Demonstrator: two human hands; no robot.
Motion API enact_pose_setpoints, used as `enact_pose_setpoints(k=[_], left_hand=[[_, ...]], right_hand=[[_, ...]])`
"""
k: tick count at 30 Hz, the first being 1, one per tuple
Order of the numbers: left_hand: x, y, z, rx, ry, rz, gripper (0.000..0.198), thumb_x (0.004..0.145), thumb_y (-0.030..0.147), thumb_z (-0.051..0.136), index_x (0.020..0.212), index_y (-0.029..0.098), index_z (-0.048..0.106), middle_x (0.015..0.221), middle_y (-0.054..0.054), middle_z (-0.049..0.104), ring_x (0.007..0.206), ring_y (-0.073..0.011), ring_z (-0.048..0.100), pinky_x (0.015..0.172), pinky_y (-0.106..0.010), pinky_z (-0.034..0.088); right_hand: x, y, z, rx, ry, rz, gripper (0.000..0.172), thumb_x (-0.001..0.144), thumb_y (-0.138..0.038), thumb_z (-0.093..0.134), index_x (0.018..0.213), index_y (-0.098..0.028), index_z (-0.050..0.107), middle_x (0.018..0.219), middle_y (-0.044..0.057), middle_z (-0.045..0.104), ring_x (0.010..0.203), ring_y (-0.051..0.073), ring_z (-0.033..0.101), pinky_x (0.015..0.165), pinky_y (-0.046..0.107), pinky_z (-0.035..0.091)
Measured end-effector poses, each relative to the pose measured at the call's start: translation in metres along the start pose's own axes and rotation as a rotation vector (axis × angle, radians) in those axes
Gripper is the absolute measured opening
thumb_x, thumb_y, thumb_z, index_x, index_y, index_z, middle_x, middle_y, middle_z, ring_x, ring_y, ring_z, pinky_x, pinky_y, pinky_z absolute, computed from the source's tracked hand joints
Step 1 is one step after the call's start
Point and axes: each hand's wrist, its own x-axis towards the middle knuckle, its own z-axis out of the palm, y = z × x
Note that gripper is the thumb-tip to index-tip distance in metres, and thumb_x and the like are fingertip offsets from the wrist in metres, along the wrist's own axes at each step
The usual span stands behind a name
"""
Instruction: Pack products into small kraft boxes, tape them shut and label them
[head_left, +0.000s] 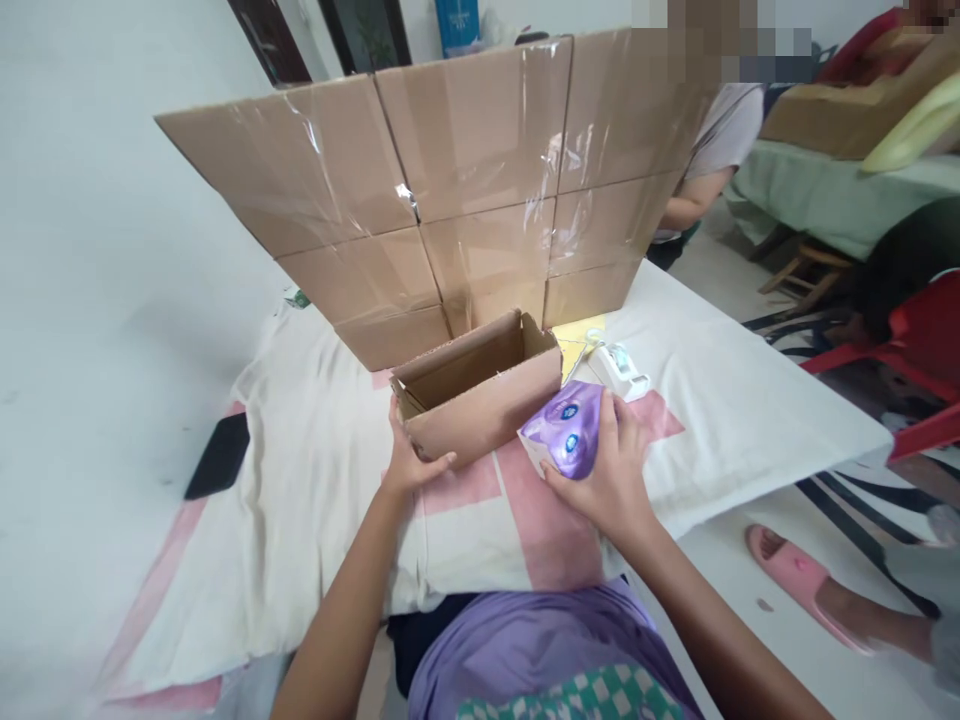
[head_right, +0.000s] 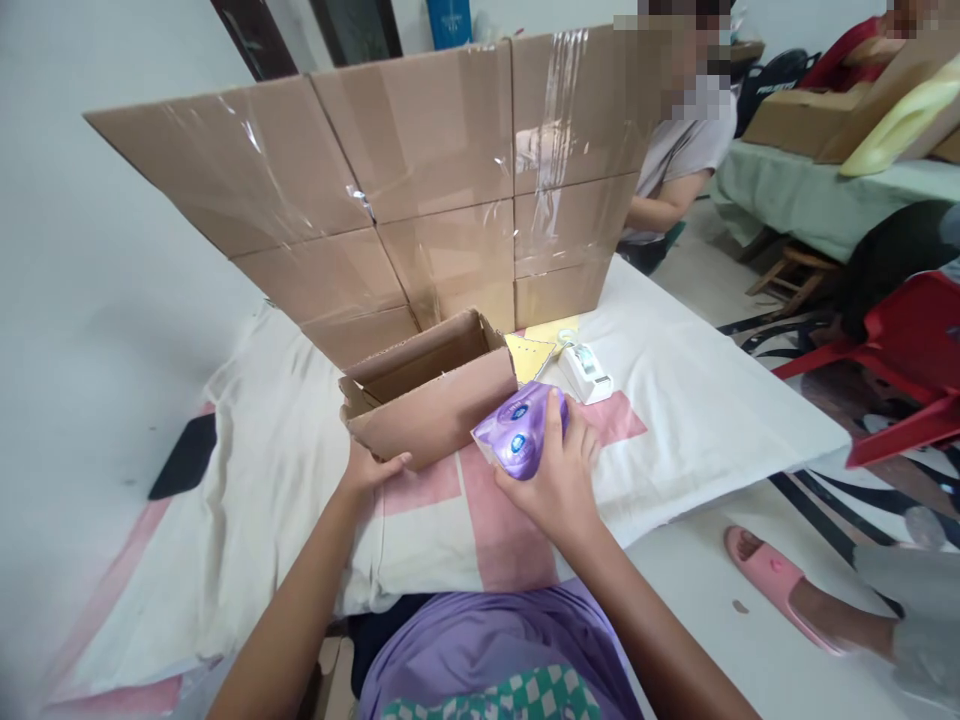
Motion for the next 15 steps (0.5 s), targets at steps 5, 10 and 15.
enact_pose_setpoints(k=[5,10,15], left_hand=[[0.0,0.006,-0.001,-0.052,-0.1,-0.004,0.136,0.062,0.059,0.088,0.162,0.025,0.004,0.151,-0.024,0.049,0.137,-0.0365,0.055,0.109,-0.052,0.051],[0.0,0.008,-0.004,-0.04,-0.124,0.053,0.138,0.064,0.055,0.088,0.163,0.028,-0.004,0.162,-0.023,0.034,0.149,-0.037,0.042,0.117,-0.056,0.043],[0.002,0.008,-0.003,-0.019,-0.157,0.133,0.145,0.056,0.052,0.094,0.163,0.028,-0.001,0.169,-0.023,0.019,0.155,-0.0403,0.028,0.123,-0.06,0.032]], right_hand=[[0.004,-0.012,-0.004,-0.148,-0.088,0.01,0.111,0.069,-0.051,0.079,0.162,-0.02,0.027,0.138,0.024,0.047,0.124,0.051,0.046,0.101,0.073,0.036],[0.01,0.002,-0.008,0.015,-0.209,0.065,0.1,0.069,-0.047,0.076,0.158,-0.02,0.039,0.135,0.021,0.049,0.126,0.045,0.051,0.1,0.062,0.047],[0.039,0.023,-0.082,0.552,-0.46,0.119,0.084,0.081,-0.063,0.06,0.157,-0.032,0.041,0.143,0.013,0.061,0.12,0.038,0.065,0.09,0.054,0.057]])
